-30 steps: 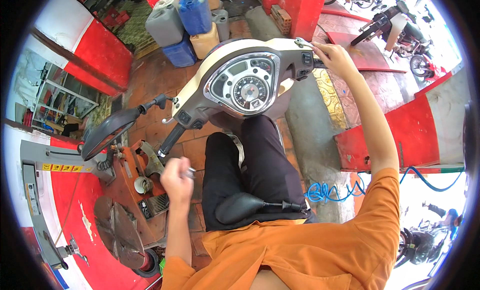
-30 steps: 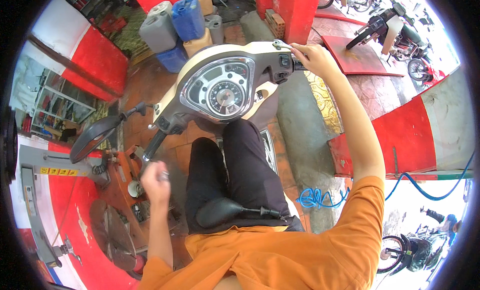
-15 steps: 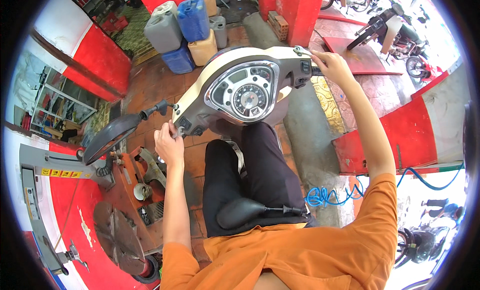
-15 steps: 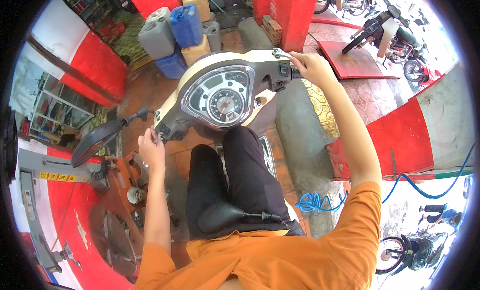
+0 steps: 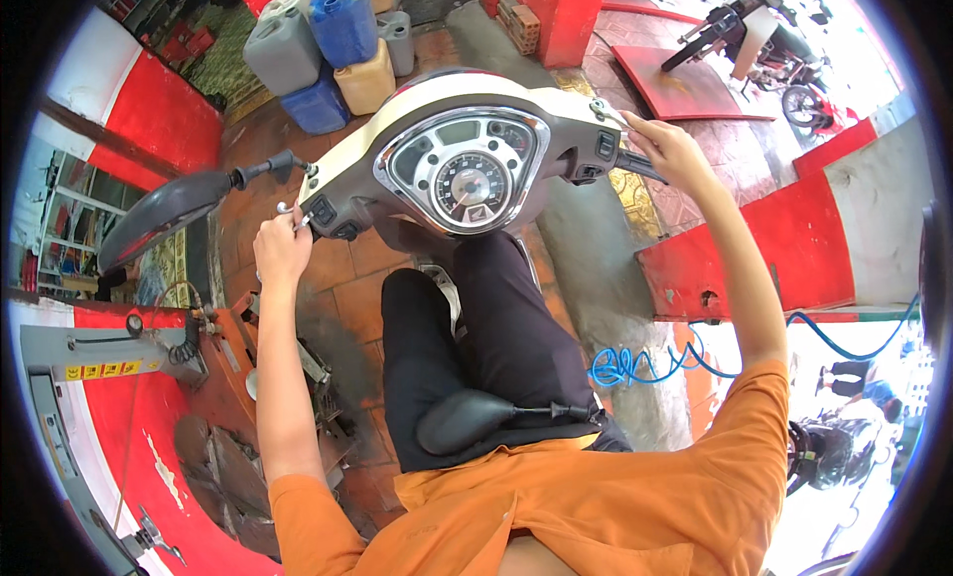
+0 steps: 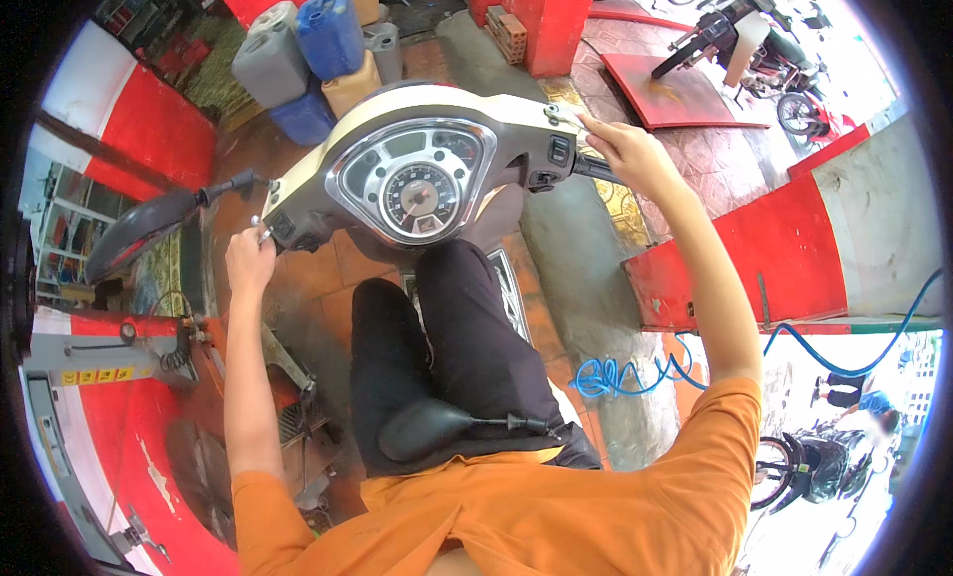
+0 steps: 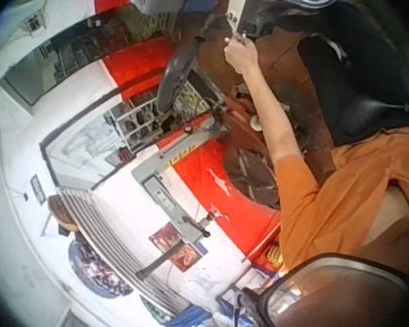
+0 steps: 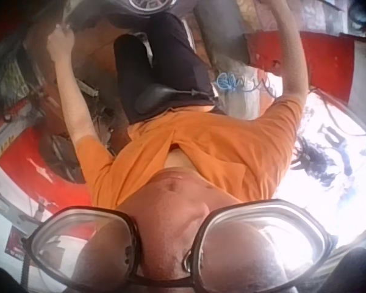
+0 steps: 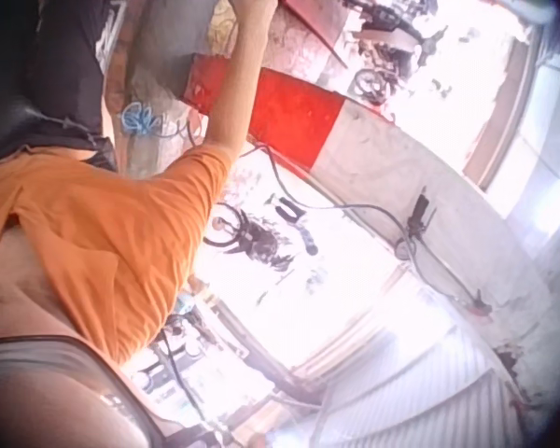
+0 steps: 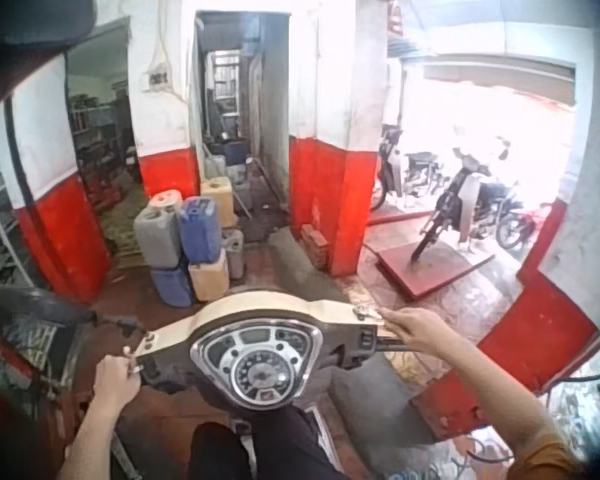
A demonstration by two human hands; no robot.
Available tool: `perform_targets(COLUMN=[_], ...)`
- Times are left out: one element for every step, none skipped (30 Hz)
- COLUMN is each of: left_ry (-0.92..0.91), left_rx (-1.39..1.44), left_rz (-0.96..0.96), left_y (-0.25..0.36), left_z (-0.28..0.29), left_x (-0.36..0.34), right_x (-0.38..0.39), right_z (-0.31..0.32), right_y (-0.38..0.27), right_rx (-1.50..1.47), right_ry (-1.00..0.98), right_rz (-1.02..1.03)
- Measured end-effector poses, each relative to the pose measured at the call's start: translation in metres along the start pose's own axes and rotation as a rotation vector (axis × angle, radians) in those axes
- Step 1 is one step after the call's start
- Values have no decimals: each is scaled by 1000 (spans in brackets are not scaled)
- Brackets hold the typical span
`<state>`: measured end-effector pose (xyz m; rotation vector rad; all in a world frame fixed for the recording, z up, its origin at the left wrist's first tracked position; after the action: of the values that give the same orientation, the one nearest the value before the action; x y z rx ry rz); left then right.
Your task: The person uses a wrench to loosen and remove a side mirror from a scooter, and then positions the mirror back on the handlebar and tightens it with the wrench.
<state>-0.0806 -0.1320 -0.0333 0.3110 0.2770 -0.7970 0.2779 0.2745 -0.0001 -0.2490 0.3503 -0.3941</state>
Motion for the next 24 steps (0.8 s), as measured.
perform_targets(left_ry=[3,-1,-6,-41,-40,-28,-16,-15,-21,-7,7,8,5,19,32,29,40,54,54,52,48,58,44,30], left_rx=[-2,35,74,53,51,35,18,18,20,18,17,-5,-1,-4,-11,-12,-6,1,3,-25,-54,-53,-59,-72], left_rz=[-7,-14,-20,-9,-10,-3,5,-32,-25,-62,-98,-111,-107,-104,-103,-102,-125,-147,-147,-140,-125,-113,-160,-217], left_y=[-1,-2,-2,-1,0,1,0,-2,-2,0,1,1,0,-1,-2,-1,0,2,1,0,-2,-3,-2,-1], left_z=[0,-2,-2,-3,-3,-4,-5,-4,-4,-3,-2,-4,-5,-6,-5,-5,-5,-5,-6,-8,-7,-6,-7,-6], left_x=[1,4,6,8,7,10,13,12,10,10,11,12,12,13,14,15,15,15,14,12,12,11,9,2], right_x=[2,5,7,9,8,9,10,10,9,7,6,6,5,3,1,0,-2,-4,-5,-6,-9,-22,-31,-29], right_z=[-2,-6,-8,-14,-20,-25,-27,-28,-24,-19,-16,-12,-9,-7,-7,-5,-4,-1,-1,-2,0,9,19,19], right_y=[-3,-6,-9,-7,-4,-1,2,7,11,14,16,13,14,15,16,18,20,22,25,28,30,35,41,46], right_rx=[-1,140,283,401,399,363,327,322,322,324,327,333,335,345,350,349,317,288,289,260,229,241,254,299], right_ry=[7,20,31,107,109,176,242,287,279,249,218,194,189,173,158,155,176,198,197,178,156,95,34,-56], right_rz=[-4,-112,-221,-254,-255,-237,-218,-159,-155,-126,-97,-90,-88,-58,-29,-30,24,79,79,99,125,165,203,215])
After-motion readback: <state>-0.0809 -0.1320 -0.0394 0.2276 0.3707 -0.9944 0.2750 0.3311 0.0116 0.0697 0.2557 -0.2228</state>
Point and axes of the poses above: each hand's wrist, its own x-axis away from the middle knuckle, its own z-axis out of the back of the hand, y = z × x, the point moved 3 cm from there along -x, towards the middle knuckle, and after that the axes turned 2 degrees about -z, right-handed, at the moved point
